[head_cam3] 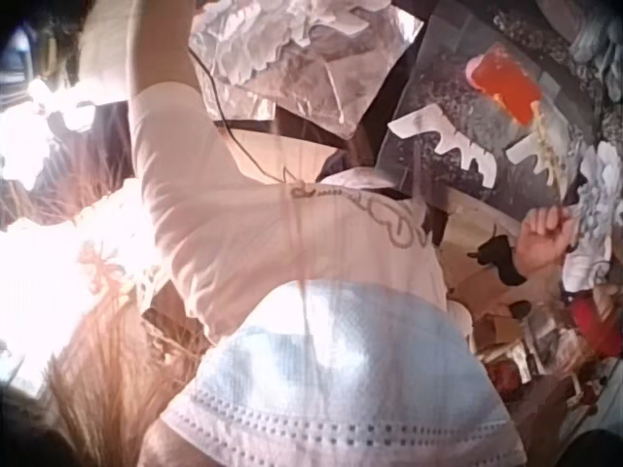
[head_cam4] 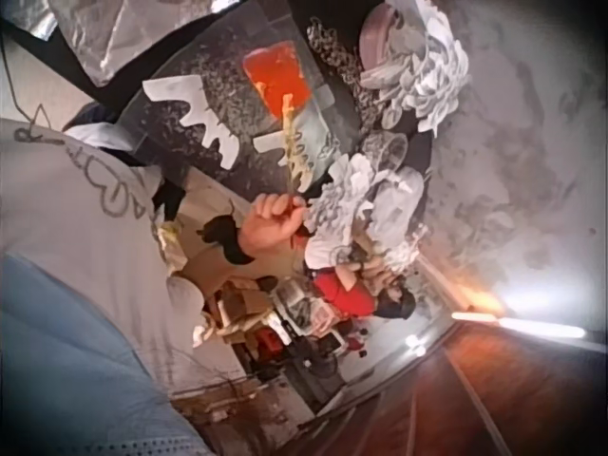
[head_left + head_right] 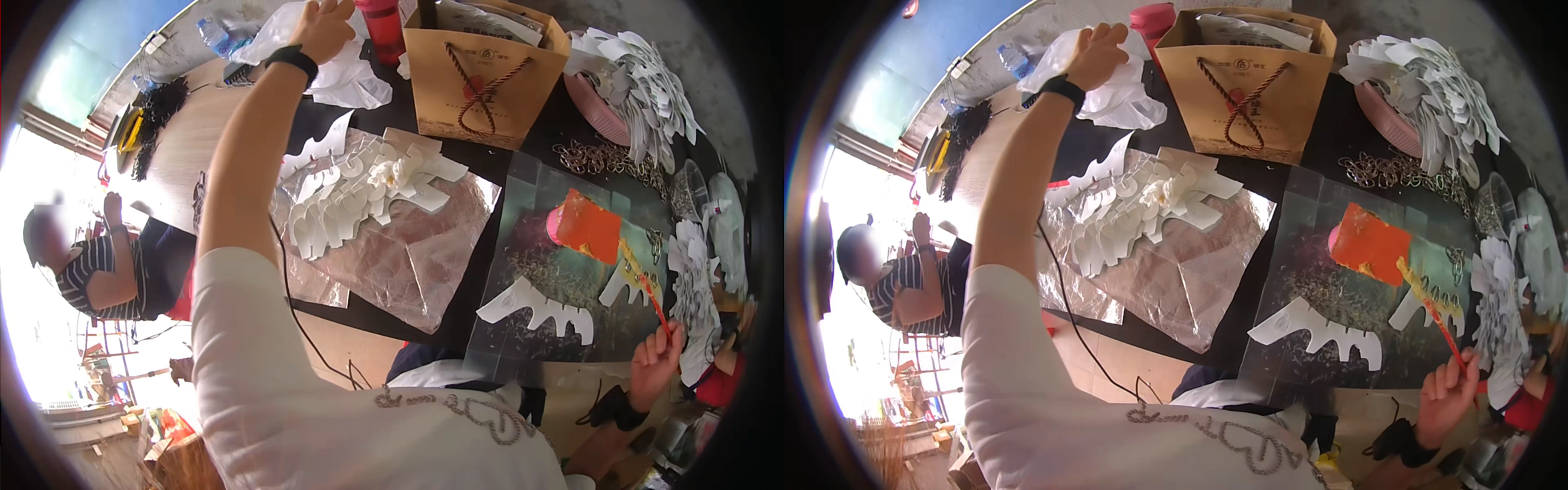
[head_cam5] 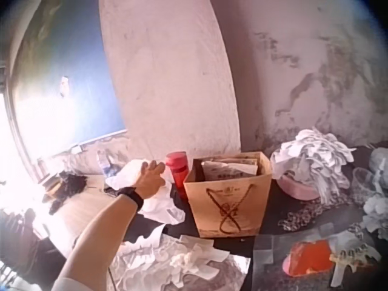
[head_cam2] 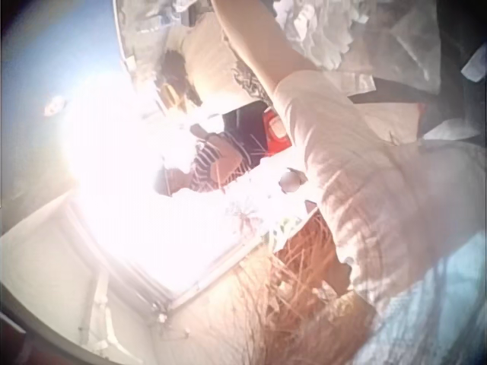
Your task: Applying glue to shoe upper components and attaching metal eyelet rings.
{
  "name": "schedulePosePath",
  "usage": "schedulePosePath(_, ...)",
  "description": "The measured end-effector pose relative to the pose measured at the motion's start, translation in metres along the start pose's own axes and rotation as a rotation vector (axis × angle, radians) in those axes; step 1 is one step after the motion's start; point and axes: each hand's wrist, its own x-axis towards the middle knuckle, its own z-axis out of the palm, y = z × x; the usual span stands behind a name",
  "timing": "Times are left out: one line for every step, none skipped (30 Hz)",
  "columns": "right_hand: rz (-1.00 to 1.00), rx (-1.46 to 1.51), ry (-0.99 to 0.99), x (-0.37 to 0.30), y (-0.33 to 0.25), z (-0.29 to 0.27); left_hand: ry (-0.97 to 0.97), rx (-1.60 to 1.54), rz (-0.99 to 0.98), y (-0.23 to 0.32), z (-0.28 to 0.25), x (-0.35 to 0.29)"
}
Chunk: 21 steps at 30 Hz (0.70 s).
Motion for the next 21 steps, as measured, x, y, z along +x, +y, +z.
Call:
schedulePosePath(0.001, 0.005, -0.002, 0.001, 0.002, 0.002, 0.201, -0.097, -0.089, 0.004, 0.011, -0.003)
schedulePosePath(-0.005, 0.012, 0.027, 0.001, 0.001, 0.003, 0.201, -0.090, -0.086, 0.011, 0.013, -0.003)
schedulePosePath(-0.020, 0.012, 0.067, 0.000, 0.001, 0.005, 0.215, -0.169, -0.249, 0.024, 0.018, 0.003)
schedulePosePath(-0.029, 0.014, 0.075, -0.001, 0.000, 0.003, 0.226, -0.249, -0.413, 0.035, 0.027, 0.007)
schedulePosePath(-0.027, 0.014, 0.080, -0.002, 0.000, 0.000, 0.322, -0.199, -0.513, 0.044, 0.050, 0.007)
schedulePosePath(-0.025, 0.013, 0.085, -0.002, 0.000, -0.002, 0.295, -0.255, -0.645, 0.052, 0.069, 0.007)
schedulePosePath(-0.030, 0.017, 0.087, -0.002, 0.001, -0.002, 0.304, -0.439, -0.766, 0.060, 0.086, 0.002)
schedulePosePath(-0.027, 0.012, 0.090, -0.001, 0.002, -0.001, 0.089, -0.621, -0.801, 0.059, 0.106, -0.007)
schedulePosePath(-0.021, 0.005, 0.093, -0.001, 0.001, -0.001, -0.037, -0.702, -0.751, 0.056, 0.122, -0.012)
schedulePosePath(-0.017, 0.006, 0.089, 0.002, 0.001, -0.002, -0.164, -0.779, -0.699, 0.054, 0.131, -0.016)
schedulePosePath(-0.021, 0.002, 0.097, 0.002, 0.001, -0.003, -0.166, -0.780, -0.694, 0.058, 0.129, -0.013)
schedulePosePath(-0.024, -0.002, 0.107, 0.001, 0.003, -0.002, -0.247, -0.836, -0.756, 0.065, 0.120, -0.008)
schedulePosePath(-0.022, 0.001, 0.115, 0.001, 0.004, -0.002, -0.330, -0.890, -0.819, 0.071, 0.112, -0.006)
schedulePosePath(-0.019, 0.005, 0.133, 0.001, 0.005, -0.001, -0.333, -0.889, -0.812, 0.077, 0.096, -0.007)
schedulePosePath(-0.016, 0.007, 0.150, 0.001, 0.005, -0.001, -0.391, -0.739, -0.639, 0.083, 0.075, -0.010)
schedulePosePath(-0.015, 0.007, 0.151, 0.001, 0.005, 0.001, -0.442, -0.587, -0.472, 0.085, 0.064, -0.012)
schedulePosePath(-0.008, 0.006, 0.129, 0.005, 0.004, 0.003, -0.452, -0.676, -0.380, 0.064, 0.092, -0.015)
schedulePosePath(-0.009, 0.004, 0.122, 0.007, 0.004, 0.005, -0.448, -0.677, -0.379, 0.048, 0.113, -0.018)
schedulePosePath(-0.011, 0.003, 0.124, 0.009, 0.003, 0.005, -0.392, -0.666, -0.386, 0.035, 0.128, -0.023)
schedulePosePath(-0.009, -0.002, 0.120, 0.010, 0.003, 0.005, -0.335, -0.658, -0.390, 0.028, 0.138, -0.025)
schedulePosePath(-0.008, -0.009, 0.123, 0.009, 0.003, 0.005, -0.230, -0.597, -0.488, 0.021, 0.133, -0.017)
